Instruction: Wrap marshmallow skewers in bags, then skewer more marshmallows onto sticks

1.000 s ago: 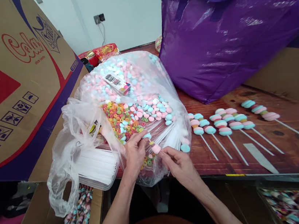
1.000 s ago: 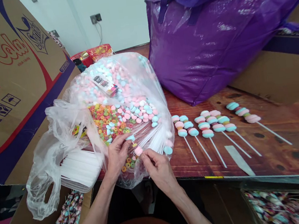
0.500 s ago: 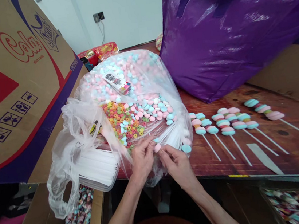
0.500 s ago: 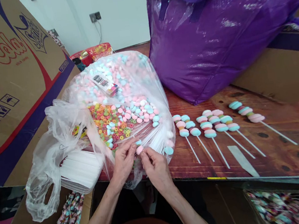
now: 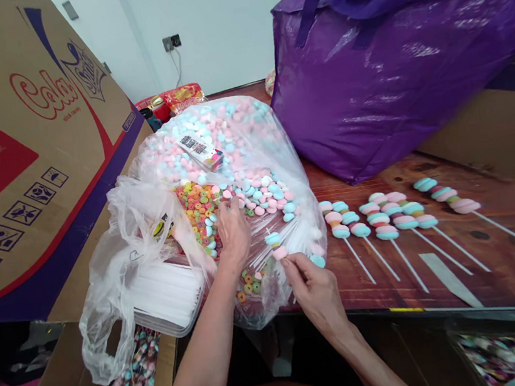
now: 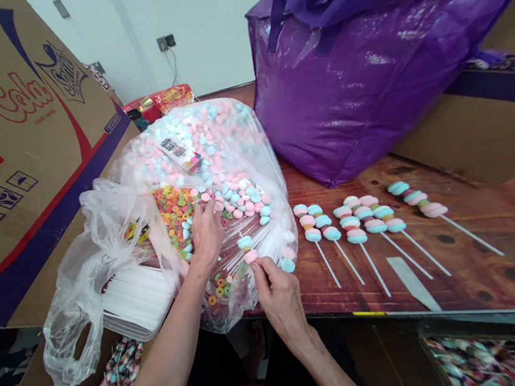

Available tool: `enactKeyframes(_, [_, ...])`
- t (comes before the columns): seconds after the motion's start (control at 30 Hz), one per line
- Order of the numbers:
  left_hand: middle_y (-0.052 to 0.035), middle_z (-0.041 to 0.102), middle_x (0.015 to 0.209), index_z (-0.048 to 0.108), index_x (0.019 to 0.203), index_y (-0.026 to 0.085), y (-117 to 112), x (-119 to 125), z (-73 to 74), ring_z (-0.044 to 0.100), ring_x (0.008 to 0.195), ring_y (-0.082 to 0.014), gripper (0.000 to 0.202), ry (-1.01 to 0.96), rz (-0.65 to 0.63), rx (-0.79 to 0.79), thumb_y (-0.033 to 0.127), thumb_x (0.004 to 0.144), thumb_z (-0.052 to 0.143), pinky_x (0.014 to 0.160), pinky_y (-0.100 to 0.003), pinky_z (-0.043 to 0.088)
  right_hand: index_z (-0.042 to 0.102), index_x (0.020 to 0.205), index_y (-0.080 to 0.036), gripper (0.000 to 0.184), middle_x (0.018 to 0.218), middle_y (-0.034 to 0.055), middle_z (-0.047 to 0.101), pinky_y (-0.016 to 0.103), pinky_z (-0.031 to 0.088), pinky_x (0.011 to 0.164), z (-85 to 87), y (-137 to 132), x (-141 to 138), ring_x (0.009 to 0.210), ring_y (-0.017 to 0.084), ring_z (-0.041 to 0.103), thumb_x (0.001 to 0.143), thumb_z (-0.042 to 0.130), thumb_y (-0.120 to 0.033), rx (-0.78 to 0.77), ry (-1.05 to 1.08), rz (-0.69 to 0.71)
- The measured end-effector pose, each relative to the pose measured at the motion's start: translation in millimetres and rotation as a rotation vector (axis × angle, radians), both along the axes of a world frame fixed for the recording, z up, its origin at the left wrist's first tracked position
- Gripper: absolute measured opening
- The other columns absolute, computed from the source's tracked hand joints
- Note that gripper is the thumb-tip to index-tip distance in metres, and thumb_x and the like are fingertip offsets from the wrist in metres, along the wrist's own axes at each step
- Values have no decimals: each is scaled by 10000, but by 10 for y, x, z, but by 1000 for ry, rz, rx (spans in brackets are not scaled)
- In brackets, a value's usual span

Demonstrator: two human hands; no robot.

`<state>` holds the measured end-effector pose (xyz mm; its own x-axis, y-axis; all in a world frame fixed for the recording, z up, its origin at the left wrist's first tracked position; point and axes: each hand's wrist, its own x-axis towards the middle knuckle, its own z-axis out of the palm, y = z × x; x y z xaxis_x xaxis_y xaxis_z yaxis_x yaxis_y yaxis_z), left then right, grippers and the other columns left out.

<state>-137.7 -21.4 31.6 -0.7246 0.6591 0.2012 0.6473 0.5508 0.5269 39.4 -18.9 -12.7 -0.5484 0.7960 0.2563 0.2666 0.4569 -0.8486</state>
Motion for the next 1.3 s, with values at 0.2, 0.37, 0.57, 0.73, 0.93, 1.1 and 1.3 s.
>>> enactKeyframes(0.2, [-233, 590, 1195, 595, 1238, 113, 247, -7, -39, 615, 1078, -303, 372, 199, 80, -289, 82, 905, 433, 866, -381, 495, 629, 784, -195, 286, 555, -49, 449, 211, 320, 470, 7, -40, -1, 478, 106, 375, 981, 480, -338, -10, 20, 27])
enactKeyframes(0.37, [-183, 617, 1174, 633, 1224, 214, 174, -73, -77, 637, 1051, -299, 361, 187, 24, -313, 158, 942, 416, 826, -364, 485, 623, 773, -196, 287, 539, -51, 440, 210, 312, 459, 0, -29, 4, 466, 104, 382, 977, 491, -348, -25, 44, 21])
enactKeyframes(0.57, [-129, 679, 1012, 705, 1038, 210, -6, -93, -61, 642, 911, -268, 252, 96, -46, -190, 247, 944, 473, 789, -345, 458, 632, 784, -189, 281, 530, -54, 434, 208, 314, 457, -6, -31, -4, 462, 103, 400, 975, 497, -346, -47, 59, 22])
enactKeyframes(0.73, [-42, 669, 774, 706, 920, 195, -228, 2, -121, 596, 751, -203, 175, -95, -203, 0, 163, 875, 540, 706, -289, 414, 630, 793, -192, 278, 539, -46, 461, 207, 329, 462, -4, -27, 4, 475, 109, 431, 980, 496, -347, -68, 46, 33])
enactKeyframes(0.93, [-11, 629, 737, 702, 880, 159, -385, -61, -193, 546, 707, -163, 139, -289, -164, 195, 206, 867, 572, 674, -262, 413, 636, 804, -185, 282, 544, -46, 458, 206, 330, 459, -14, -29, 3, 475, 106, 432, 983, 494, -350, -74, 42, 41])
enactKeyframes(1.1, [-71, 680, 952, 720, 1023, 168, -474, -28, -229, 612, 902, -210, 225, -165, -135, 162, 140, 865, 562, 851, -334, 474, 638, 806, -182, 276, 546, -59, 438, 202, 322, 457, -12, -24, 2, 468, 95, 405, 980, 500, -346, -64, 53, 38])
enactKeyframes(1.3, [-96, 615, 1035, 725, 1142, 205, -545, 105, -255, 613, 973, -231, 286, -141, -299, 26, 217, 907, 562, 898, -367, 493, 610, 758, -180, 301, 550, -62, 414, 206, 318, 458, -30, -13, 5, 465, 91, 396, 978, 497, -351, -76, 63, 23])
